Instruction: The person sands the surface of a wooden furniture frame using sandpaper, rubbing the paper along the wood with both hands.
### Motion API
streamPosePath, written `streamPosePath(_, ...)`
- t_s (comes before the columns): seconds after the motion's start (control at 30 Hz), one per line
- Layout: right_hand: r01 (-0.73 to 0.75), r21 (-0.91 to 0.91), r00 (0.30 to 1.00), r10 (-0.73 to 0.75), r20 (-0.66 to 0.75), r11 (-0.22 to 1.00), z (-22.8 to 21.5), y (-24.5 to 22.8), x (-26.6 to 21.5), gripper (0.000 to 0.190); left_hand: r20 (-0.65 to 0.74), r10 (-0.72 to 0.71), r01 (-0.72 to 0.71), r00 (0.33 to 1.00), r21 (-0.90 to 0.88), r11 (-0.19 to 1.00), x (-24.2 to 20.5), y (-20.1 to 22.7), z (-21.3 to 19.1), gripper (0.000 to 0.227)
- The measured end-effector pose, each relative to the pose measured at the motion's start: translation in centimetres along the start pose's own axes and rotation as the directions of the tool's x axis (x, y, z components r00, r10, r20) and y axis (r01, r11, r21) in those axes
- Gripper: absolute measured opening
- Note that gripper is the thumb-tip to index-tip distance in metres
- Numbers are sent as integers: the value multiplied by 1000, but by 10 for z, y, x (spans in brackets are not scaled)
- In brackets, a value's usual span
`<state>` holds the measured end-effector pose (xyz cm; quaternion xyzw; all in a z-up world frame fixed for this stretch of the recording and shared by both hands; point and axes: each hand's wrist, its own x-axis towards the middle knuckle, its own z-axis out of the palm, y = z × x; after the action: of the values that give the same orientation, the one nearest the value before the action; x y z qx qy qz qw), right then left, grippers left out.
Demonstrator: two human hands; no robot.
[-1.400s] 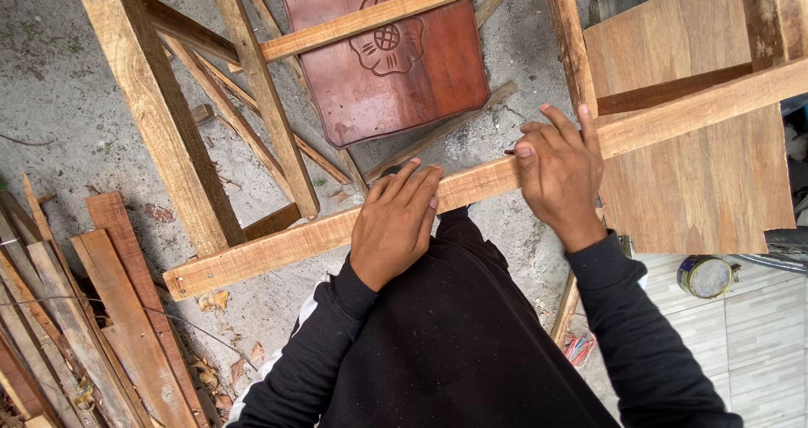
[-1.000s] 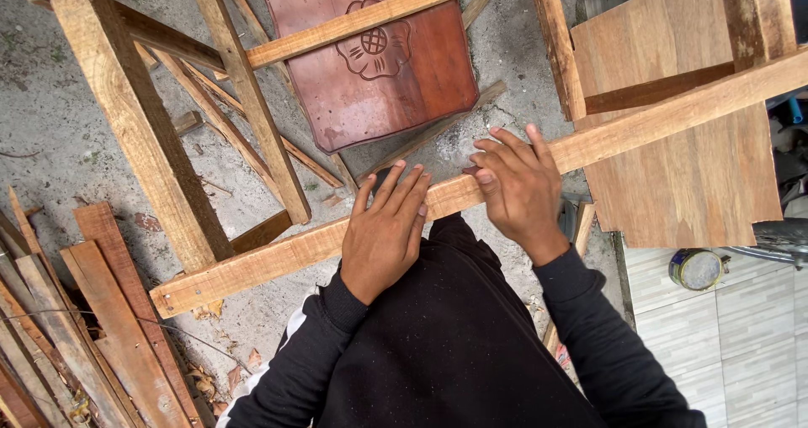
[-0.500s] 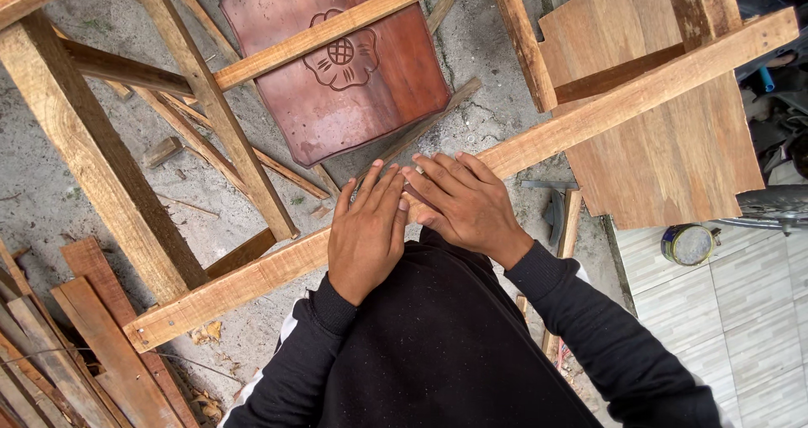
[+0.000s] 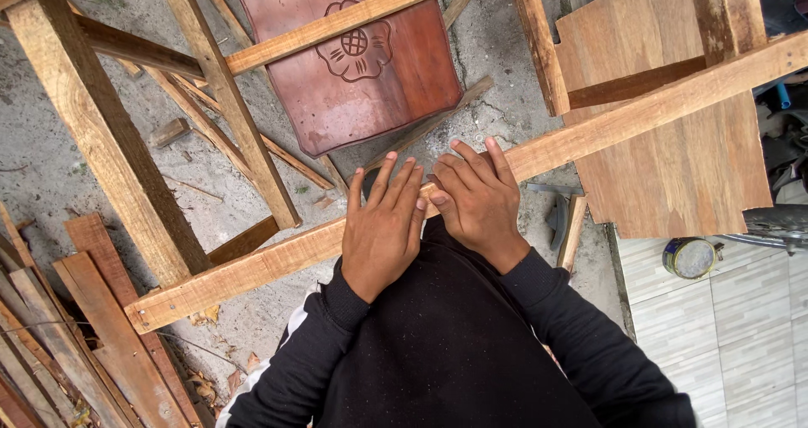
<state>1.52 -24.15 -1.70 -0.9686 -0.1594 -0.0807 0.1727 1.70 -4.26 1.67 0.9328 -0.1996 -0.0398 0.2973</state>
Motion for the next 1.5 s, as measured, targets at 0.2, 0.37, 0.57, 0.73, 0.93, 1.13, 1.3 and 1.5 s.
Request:
streamPosePath(0.2, -41, -82, 995, 33, -94, 996, -29, 42, 11, 62, 24, 30, -30, 999, -1, 1000, 10, 23, 13, 48)
streamPosePath(0.37, -11, -129, 992, -6, -129, 992, -26, 48, 10, 61, 28, 9, -10, 1000, 17, 1000, 22, 40, 21, 48)
streamPosePath(0.57, -4, -75, 999, 0, -45, 997, -61, 109, 7, 55, 11, -11, 10, 1000, 46, 999, 35, 56, 34, 43)
streamPosePath(0.73, 15, 14, 984, -12, -176, 1000, -28, 93, 11, 53, -80, 1, 3, 997, 44, 999, 51, 74, 50, 43)
streamPosePath(0.93, 86, -21, 991, -88, -96, 996, -47, 117, 9, 51, -146, -14, 19, 989, 31, 999, 50, 78, 48, 37)
streamPosePath(1.13, -13, 46, 989, 20, -146, 999, -37, 97, 9, 52, -175, -3, 10, 985, 35, 999, 56, 78, 45, 35)
streamPosePath(1.3, 49, -10, 992, -50, -119, 999, -45, 117, 7, 60, -161, 24, -21, 987, 16, 1000, 60, 79, 43, 34)
streamPosePath(1.5, -95, 20, 978, 97, -187, 995, -51, 133, 8, 64, -91, -3, 2, 996, -2, 1000, 61, 76, 42, 35)
